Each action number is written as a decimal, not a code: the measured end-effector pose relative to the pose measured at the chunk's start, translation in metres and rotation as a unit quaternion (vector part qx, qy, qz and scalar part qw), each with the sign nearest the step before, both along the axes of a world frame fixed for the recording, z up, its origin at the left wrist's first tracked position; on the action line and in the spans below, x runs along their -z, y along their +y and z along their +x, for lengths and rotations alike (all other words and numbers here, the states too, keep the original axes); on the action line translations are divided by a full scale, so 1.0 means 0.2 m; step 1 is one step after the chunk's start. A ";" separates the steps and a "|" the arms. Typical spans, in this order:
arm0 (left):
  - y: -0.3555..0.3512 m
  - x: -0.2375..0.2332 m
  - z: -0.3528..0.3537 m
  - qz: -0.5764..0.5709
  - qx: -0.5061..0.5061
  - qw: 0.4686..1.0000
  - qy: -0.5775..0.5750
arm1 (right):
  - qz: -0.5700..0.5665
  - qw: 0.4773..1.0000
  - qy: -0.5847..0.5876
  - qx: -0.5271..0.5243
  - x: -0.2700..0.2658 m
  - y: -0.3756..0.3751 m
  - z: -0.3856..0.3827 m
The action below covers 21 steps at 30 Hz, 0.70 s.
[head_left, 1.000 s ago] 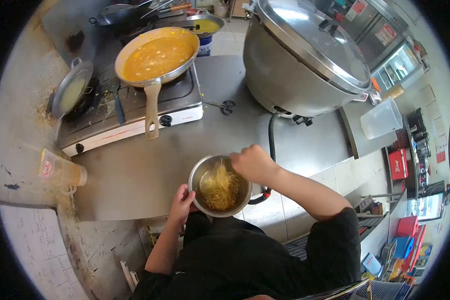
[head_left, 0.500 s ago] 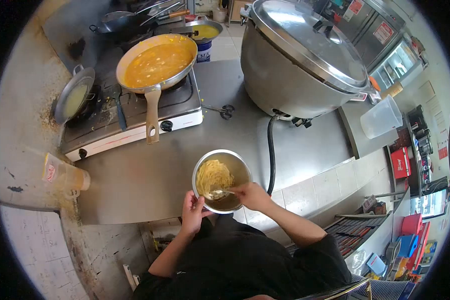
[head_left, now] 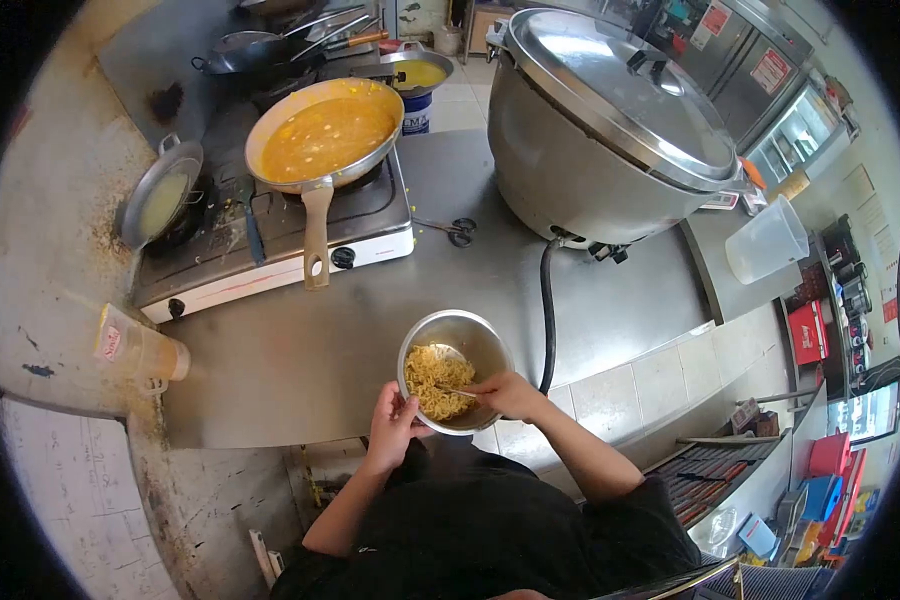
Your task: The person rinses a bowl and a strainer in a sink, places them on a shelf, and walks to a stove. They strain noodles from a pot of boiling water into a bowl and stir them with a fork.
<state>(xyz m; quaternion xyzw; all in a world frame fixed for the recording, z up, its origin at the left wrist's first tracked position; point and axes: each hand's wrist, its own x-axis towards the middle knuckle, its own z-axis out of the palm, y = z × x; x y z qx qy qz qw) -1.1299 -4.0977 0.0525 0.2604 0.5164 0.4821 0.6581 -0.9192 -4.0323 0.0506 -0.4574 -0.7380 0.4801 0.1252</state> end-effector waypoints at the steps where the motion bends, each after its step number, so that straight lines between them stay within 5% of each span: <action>1: 0.00 -0.02 0.00 0.006 0.003 1.000 -0.003 | 0.002 1.000 0.002 -0.001 0.01 0.02 0.02; 2: -0.01 -0.04 0.01 0.011 0.006 1.000 -0.006 | -0.218 0.971 0.074 0.058 0.02 0.03 0.06; 3: -0.02 -0.04 0.01 0.013 0.005 1.000 -0.005 | -0.426 0.886 0.141 0.114 0.03 0.04 0.08; 8: -0.03 -0.02 -0.05 0.019 0.032 0.999 0.013 | -0.525 0.794 0.255 0.170 -0.01 0.02 0.13; 12: -0.03 0.04 -0.12 -0.013 0.009 0.999 -0.032 | -0.447 0.860 0.193 0.151 -0.16 0.08 0.20; 14: -0.03 0.12 -0.16 -0.015 0.000 0.999 -0.051 | -0.150 0.988 0.015 0.028 -0.36 0.11 0.19; 15: -0.03 0.11 -0.18 -0.024 -0.002 0.998 -0.052 | -0.151 0.988 0.014 0.026 -0.46 0.12 0.16; 16: -0.02 0.11 -0.19 -0.025 -0.003 0.998 -0.052 | 0.073 0.992 -0.094 -0.047 -0.57 0.13 0.12; 17: -0.01 0.12 -0.20 -0.039 -0.001 0.999 -0.037 | 0.293 0.928 -0.196 -0.118 -0.68 0.13 0.08; 21: 0.00 0.16 -0.23 -0.056 -0.003 0.997 -0.044 | 0.336 0.849 -0.342 -0.223 -1.08 0.16 -0.16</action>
